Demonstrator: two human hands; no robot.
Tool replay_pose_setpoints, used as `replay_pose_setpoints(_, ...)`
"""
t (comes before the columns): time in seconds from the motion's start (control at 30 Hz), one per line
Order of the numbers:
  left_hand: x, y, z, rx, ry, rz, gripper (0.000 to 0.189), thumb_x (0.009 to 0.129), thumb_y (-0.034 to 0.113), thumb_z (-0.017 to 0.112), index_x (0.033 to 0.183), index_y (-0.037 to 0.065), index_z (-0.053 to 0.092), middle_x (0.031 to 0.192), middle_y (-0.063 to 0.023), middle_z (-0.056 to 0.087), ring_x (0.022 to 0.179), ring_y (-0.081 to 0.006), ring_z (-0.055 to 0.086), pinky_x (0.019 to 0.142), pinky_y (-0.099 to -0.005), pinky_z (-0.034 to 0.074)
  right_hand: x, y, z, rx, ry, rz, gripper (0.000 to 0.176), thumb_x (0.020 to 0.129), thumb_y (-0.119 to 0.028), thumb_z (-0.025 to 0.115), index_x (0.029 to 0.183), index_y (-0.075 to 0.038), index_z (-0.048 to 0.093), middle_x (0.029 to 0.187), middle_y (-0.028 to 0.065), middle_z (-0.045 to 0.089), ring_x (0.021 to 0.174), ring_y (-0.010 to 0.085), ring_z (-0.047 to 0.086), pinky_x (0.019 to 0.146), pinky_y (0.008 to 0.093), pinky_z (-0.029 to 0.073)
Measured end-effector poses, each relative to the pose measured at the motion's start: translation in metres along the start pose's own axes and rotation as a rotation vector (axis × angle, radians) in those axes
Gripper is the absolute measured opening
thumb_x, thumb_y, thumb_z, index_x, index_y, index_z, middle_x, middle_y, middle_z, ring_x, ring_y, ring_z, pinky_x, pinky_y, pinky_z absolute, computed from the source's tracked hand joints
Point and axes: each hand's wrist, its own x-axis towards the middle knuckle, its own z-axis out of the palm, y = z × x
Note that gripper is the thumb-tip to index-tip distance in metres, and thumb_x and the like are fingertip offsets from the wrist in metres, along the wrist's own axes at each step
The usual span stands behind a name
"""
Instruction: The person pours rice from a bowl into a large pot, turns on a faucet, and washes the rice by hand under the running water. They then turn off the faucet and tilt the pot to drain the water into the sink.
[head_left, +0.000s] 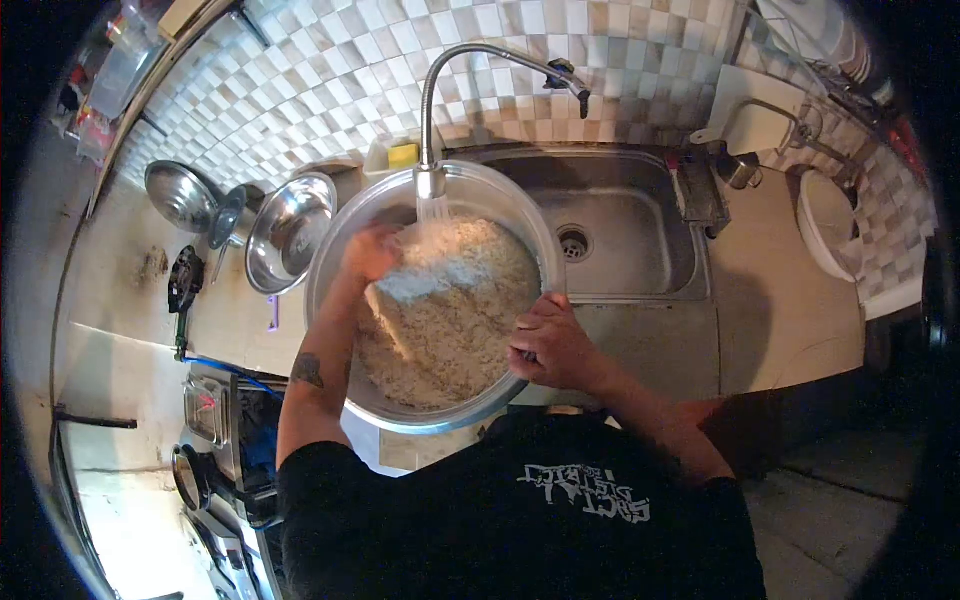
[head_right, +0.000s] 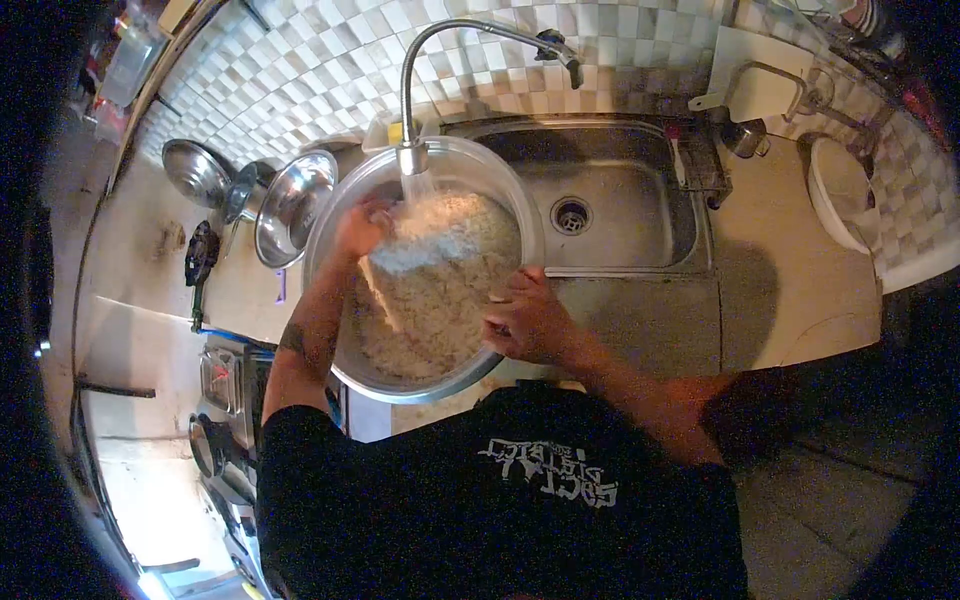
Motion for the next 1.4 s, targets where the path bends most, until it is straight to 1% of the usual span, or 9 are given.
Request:
replay_pose_setpoints(0.2,0.111,-0.128,0.154,-0.381,-0.122,-0.159,0.041,0.09,0.032,0.037,0.1,0.005,0.066,0.11,-0.0199,0.062,0.1,-0.0363,0.06,0.087,-0.0436,0.047,0.002,0.001,-0.003,-0.015,-0.026,0.014,0.013,0.07,-0.021,0.063,0.064,-0.01,0.059,0.066,0.0035,0.05,0.07,0.0221,0.047,0.08,0.0387,0.035)
replay_pose_setpoints(0.4,0.084,0.139,0.138,0.139,-0.462,0.262,0.039,0.083,0.035,0.048,0.091,0.002,0.068,0.097,-0.0214,0.065,0.086,-0.0377,0.064,0.078,-0.047,0.049,0.003,0.0,-0.004,-0.01,-0.021,0.026,0.014,0.07,-0.021,0.064,0.064,-0.01,0.059,0.065,0.0026,0.049,0.069,0.0218,0.046,0.08,0.0381,0.035)
replay_pose_setpoints(0.53,-0.009,0.179,0.12,0.209,-0.888,0.594,0.031,0.076,0.033,0.062,0.096,0.011,0.07,0.099,-0.015,0.067,0.097,-0.0335,0.062,0.085,-0.0489,0.046,0.0,0.0,0.003,-0.015,0.04,0.013,0.014,0.07,-0.021,0.064,0.063,-0.011,0.057,0.066,0.0024,0.048,0.07,0.0216,0.045,0.079,0.038,0.035)
replay_pose_setpoints(0.6,-0.036,0.153,0.09,0.114,-0.595,0.96,0.033,0.071,0.032,0.067,0.101,0.016,0.07,0.117,-0.0124,0.059,0.113,-0.0309,0.052,0.091,-0.0528,0.04,-0.003,-0.005,0.004,-0.022,0.035,0.033,0.014,0.069,-0.02,0.064,0.062,-0.011,0.056,0.066,0.0024,0.047,0.07,0.0219,0.045,0.079,0.0383,0.035)
replay_pose_setpoints(0.7,-0.04,0.133,0.005,0.387,-0.734,0.783,0.054,0.063,0.03,0.074,0.116,0.025,0.063,0.145,-0.0064,0.033,0.135,-0.028,0.027,0.102,-0.0593,0.025,-0.005,-0.009,0.003,-0.018,0.04,0.026,0.013,0.069,-0.018,0.064,0.062,-0.011,0.055,0.066,0.0027,0.047,0.07,0.0226,0.044,0.079,0.0394,0.034)
replay_pose_setpoints(0.87,-0.066,0.061,-0.023,0.349,-0.326,0.529,0.042,0.071,0.019,0.067,0.113,0.019,0.064,0.138,-0.0113,0.042,0.12,-0.0333,0.047,0.09,-0.0461,0.045,-0.007,-0.005,0.008,-0.023,0.029,0.012,0.015,0.068,-0.022,0.067,0.062,-0.013,0.056,0.067,0.0022,0.05,0.073,0.0238,0.048,0.081,0.0409,0.034)
replay_pose_setpoints(1.0,-0.113,0.117,-0.064,0.072,-1.105,0.066,0.028,0.084,0.016,0.051,0.109,0.011,0.063,0.108,-0.0174,0.062,0.091,-0.0339,0.062,0.082,-0.0414,0.049,-0.003,-0.009,0.0,0.001,0.023,0.025,0.016,0.067,-0.022,0.068,0.062,-0.013,0.056,0.066,0.0022,0.05,0.072,0.0236,0.048,0.081,0.0409,0.034)
replay_pose_setpoints(1.07,-0.139,0.121,-0.045,0.029,-1.355,0.345,0.029,0.088,0.023,0.048,0.106,0.004,0.062,0.106,-0.0189,0.063,0.095,-0.0333,0.061,0.082,-0.0431,0.046,-0.004,-0.009,-0.001,0.015,0.014,0.026,0.015,0.068,-0.021,0.067,0.063,-0.012,0.056,0.067,0.0024,0.049,0.073,0.0235,0.048,0.081,0.0409,0.034)
replay_pose_setpoints(1.4,-0.107,0.126,0.099,-0.225,-0.88,0.071,0.037,0.08,0.032,0.053,0.1,0.005,0.067,0.101,-0.019,0.065,0.092,-0.0302,0.064,0.082,-0.0431,0.048,-0.007,-0.005,0.003,0.034,0.1,0.004,0.014,0.067,-0.016,0.067,0.063,-0.012,0.055,0.065,0.0019,0.048,0.07,0.0219,0.047,0.078,0.0385,0.035)
